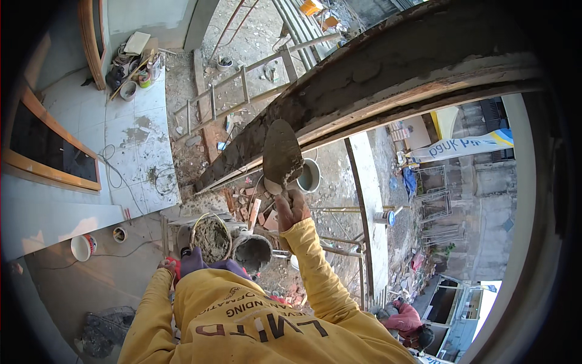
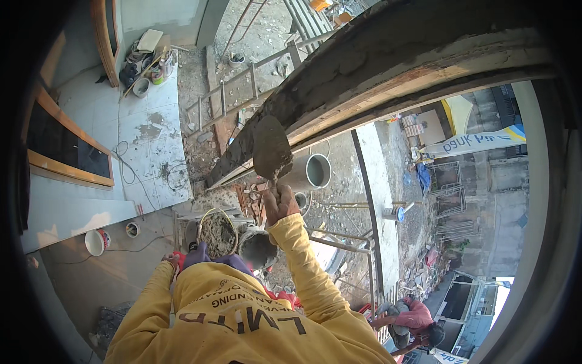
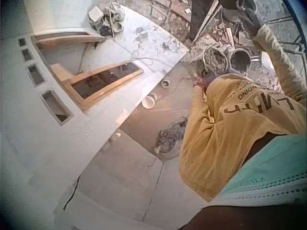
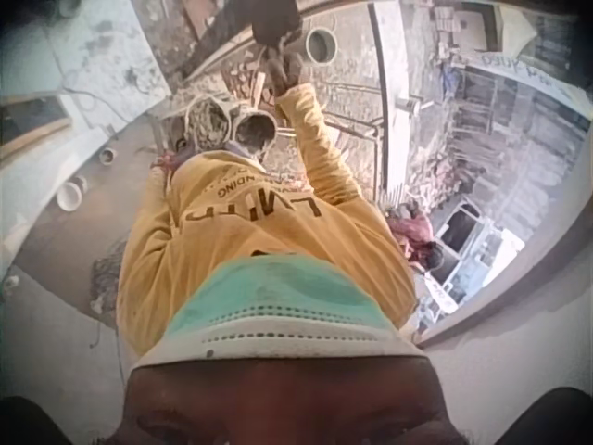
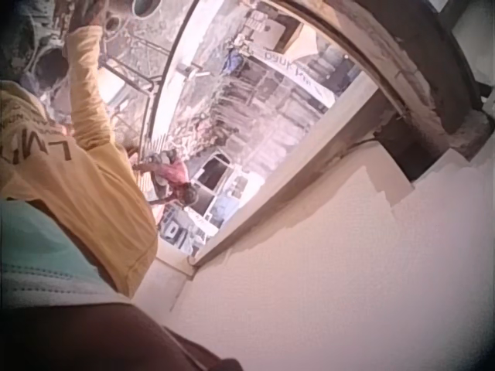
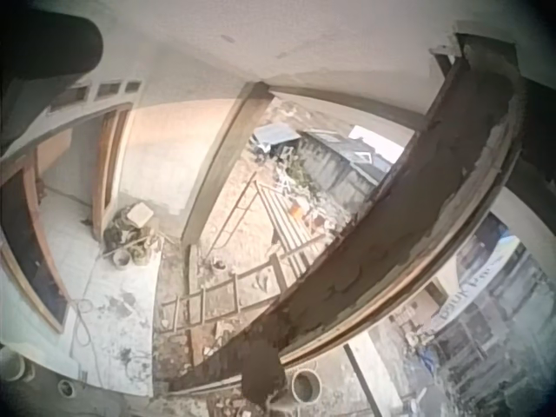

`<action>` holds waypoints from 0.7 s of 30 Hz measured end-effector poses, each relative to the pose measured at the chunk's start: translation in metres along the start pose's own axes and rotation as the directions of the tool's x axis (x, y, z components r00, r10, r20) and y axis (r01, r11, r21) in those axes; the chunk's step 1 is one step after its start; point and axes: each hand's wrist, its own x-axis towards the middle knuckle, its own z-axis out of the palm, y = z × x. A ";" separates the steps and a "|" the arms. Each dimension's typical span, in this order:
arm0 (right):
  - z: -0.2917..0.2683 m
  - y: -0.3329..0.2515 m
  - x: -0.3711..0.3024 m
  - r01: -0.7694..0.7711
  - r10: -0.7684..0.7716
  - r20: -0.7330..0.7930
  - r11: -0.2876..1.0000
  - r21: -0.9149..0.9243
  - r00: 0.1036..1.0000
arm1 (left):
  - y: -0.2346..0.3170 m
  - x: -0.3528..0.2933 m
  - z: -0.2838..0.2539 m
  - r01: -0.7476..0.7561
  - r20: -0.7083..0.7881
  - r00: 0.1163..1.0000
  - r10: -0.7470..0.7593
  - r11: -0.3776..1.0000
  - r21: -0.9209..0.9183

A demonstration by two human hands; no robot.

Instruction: Applying mortar to a vertical pillar using a trowel at a construction site.

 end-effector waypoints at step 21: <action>0.050 -0.033 0.061 -0.353 0.374 -0.220 0.926 0.132 0.901 | -0.001 -0.008 -0.032 0.056 0.062 0.996 -0.059 0.997 0.060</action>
